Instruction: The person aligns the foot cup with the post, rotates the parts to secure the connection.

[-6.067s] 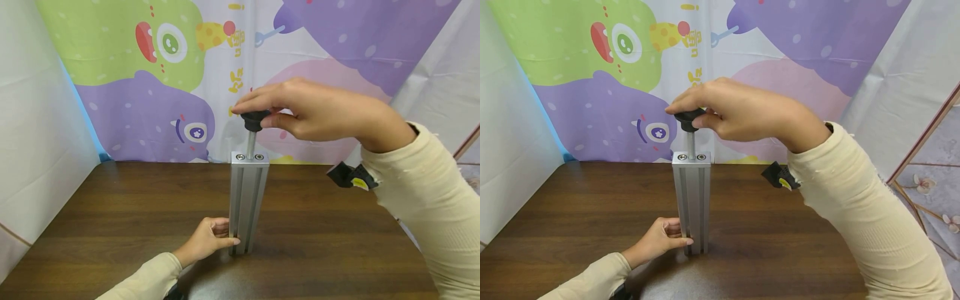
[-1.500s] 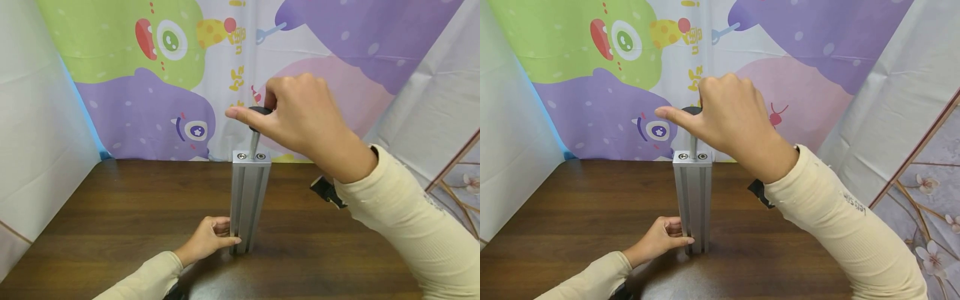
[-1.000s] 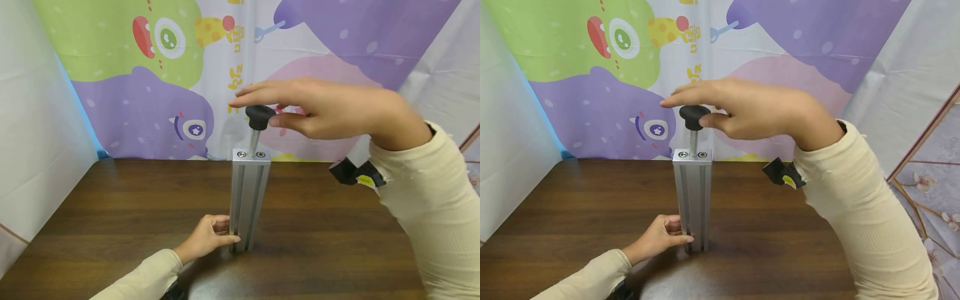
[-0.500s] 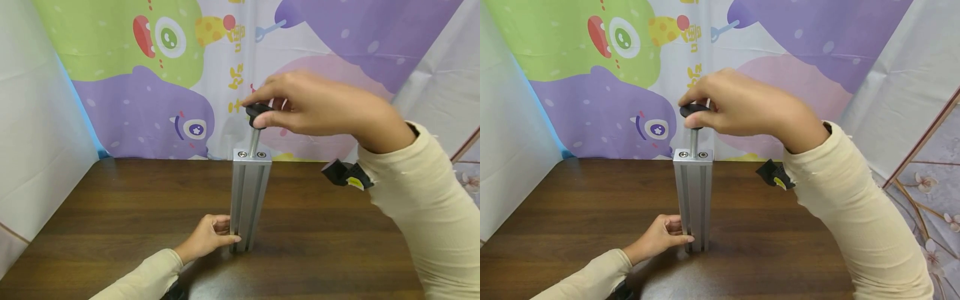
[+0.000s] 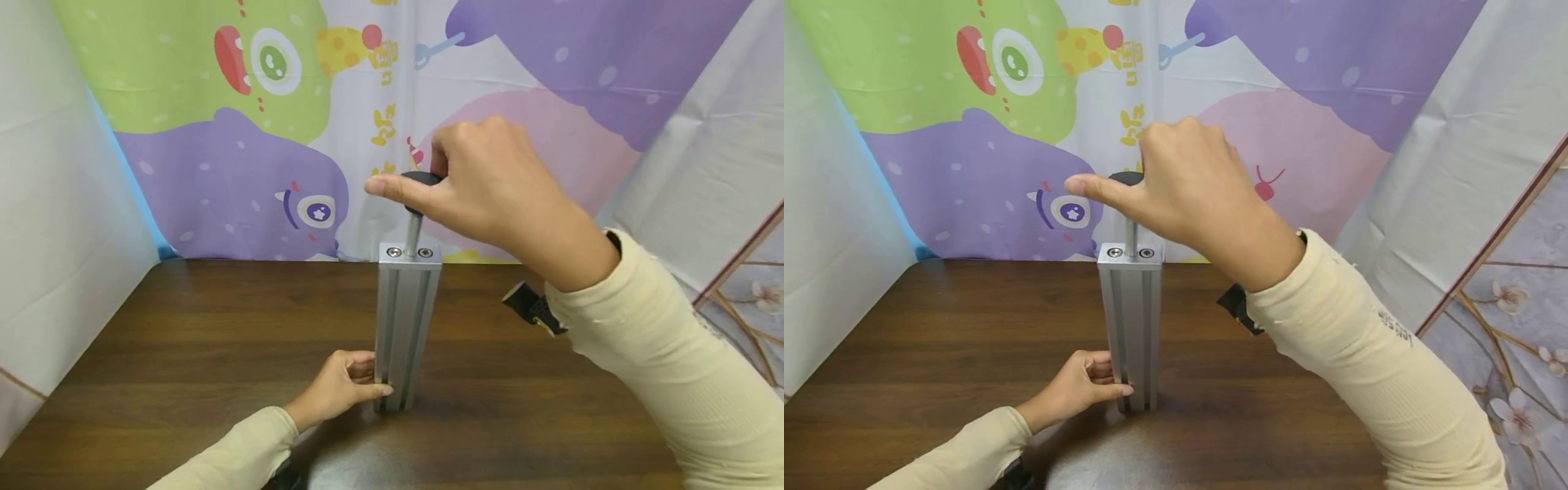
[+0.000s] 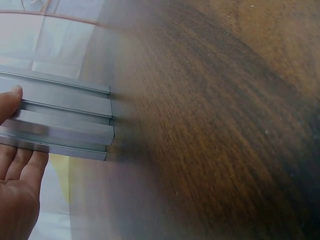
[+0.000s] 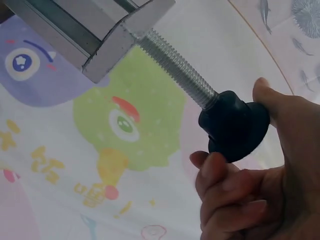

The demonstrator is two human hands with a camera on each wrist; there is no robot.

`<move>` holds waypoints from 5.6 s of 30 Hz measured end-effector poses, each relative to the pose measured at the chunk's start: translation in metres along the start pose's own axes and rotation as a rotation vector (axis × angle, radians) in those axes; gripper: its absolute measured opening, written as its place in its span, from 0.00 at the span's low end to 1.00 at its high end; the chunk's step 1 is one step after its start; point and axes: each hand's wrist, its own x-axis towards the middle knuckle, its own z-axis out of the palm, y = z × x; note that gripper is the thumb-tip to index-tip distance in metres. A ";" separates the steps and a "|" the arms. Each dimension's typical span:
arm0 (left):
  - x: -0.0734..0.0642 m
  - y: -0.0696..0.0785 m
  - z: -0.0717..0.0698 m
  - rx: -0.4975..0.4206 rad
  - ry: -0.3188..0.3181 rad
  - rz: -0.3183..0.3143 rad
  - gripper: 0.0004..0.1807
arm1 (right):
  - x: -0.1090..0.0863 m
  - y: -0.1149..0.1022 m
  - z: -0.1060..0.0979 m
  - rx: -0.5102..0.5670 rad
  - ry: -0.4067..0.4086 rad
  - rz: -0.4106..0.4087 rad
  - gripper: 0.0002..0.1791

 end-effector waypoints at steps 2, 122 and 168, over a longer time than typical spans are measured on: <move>0.000 0.000 0.000 0.000 0.001 -0.006 0.25 | 0.000 0.001 -0.003 0.010 -0.050 -0.004 0.34; 0.001 -0.003 0.002 -0.008 0.007 -0.003 0.23 | -0.016 0.015 0.016 0.254 0.041 0.104 0.31; 0.002 -0.005 0.002 -0.001 0.009 -0.013 0.24 | -0.015 0.013 0.025 0.098 0.181 -0.037 0.32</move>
